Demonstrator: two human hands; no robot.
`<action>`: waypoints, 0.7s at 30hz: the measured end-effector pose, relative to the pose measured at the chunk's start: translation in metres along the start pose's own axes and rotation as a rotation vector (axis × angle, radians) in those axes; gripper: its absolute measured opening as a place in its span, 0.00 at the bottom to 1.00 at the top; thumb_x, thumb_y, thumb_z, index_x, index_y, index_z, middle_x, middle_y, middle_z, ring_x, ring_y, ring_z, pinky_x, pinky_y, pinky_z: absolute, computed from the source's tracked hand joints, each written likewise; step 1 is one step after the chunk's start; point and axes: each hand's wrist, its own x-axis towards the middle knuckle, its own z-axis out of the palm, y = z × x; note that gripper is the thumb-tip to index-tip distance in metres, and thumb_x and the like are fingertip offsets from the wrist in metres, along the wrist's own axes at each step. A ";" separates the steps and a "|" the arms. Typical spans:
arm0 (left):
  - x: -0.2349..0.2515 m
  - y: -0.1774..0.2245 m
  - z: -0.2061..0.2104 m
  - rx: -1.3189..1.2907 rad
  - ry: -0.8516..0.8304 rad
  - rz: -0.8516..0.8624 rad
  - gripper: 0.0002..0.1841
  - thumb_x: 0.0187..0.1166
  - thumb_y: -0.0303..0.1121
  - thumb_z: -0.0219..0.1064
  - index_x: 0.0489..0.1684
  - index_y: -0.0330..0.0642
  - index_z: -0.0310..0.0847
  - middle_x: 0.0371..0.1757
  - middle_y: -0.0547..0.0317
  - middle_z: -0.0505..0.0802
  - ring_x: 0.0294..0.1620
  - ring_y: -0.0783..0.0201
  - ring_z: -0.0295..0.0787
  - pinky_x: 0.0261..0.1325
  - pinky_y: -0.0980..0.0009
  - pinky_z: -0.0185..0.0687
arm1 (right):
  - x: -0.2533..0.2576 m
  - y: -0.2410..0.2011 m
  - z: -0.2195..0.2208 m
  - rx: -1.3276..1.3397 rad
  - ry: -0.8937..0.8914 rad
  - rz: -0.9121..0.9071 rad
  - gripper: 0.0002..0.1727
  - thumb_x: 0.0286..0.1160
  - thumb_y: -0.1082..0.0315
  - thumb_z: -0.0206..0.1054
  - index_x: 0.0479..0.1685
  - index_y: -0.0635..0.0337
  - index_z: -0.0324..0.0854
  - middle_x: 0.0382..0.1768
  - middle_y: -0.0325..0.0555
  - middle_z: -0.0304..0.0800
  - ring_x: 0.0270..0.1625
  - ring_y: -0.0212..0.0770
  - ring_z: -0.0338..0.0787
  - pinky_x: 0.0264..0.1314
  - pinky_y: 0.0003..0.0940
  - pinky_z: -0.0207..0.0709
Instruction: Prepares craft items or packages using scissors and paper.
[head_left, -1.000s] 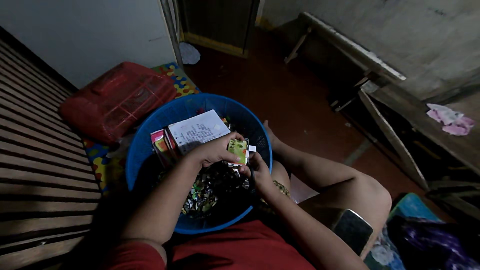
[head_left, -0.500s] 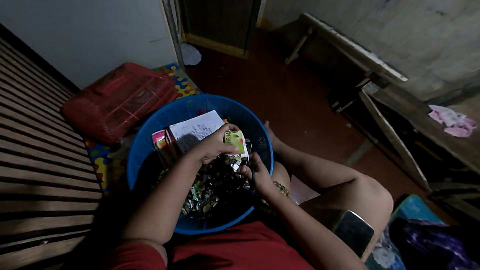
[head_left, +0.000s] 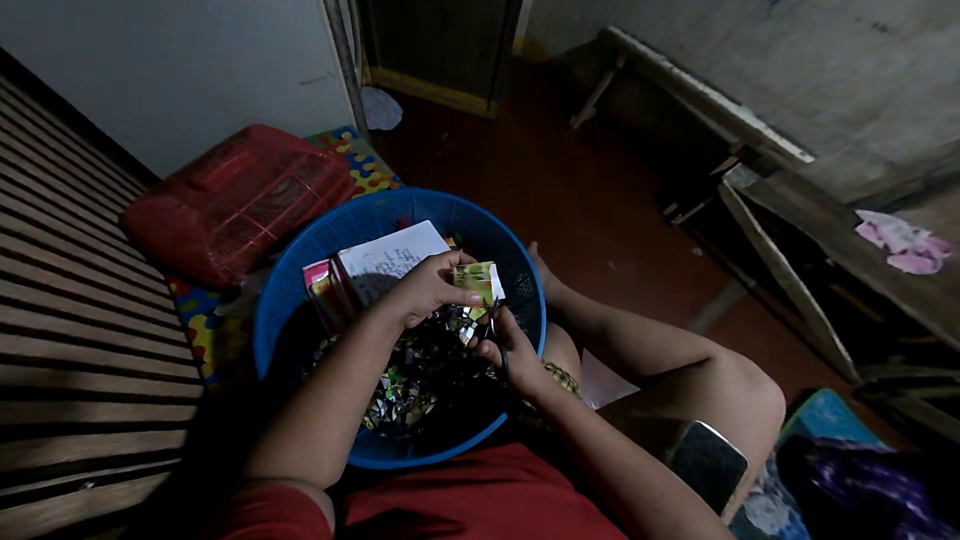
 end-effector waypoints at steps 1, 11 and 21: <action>0.001 -0.001 0.000 0.016 0.007 -0.012 0.23 0.64 0.11 0.73 0.60 0.34 0.79 0.50 0.50 0.91 0.47 0.63 0.90 0.54 0.66 0.88 | 0.000 0.000 0.000 -0.006 0.003 0.003 0.47 0.62 0.30 0.73 0.62 0.66 0.68 0.40 0.36 0.85 0.41 0.26 0.85 0.46 0.25 0.82; 0.003 -0.005 0.006 -0.002 -0.066 -0.082 0.24 0.77 0.16 0.66 0.71 0.39 0.69 0.50 0.54 0.90 0.44 0.67 0.89 0.49 0.70 0.88 | -0.001 -0.004 0.000 -0.042 0.019 0.031 0.42 0.67 0.36 0.72 0.62 0.67 0.68 0.40 0.37 0.85 0.40 0.25 0.85 0.45 0.25 0.81; -0.001 0.000 0.011 0.005 -0.010 -0.145 0.23 0.95 0.45 0.47 0.82 0.46 0.64 0.58 0.53 0.90 0.48 0.63 0.92 0.48 0.66 0.90 | 0.000 -0.004 0.000 -0.056 0.042 0.050 0.39 0.69 0.39 0.72 0.62 0.66 0.70 0.38 0.37 0.84 0.38 0.26 0.84 0.44 0.25 0.81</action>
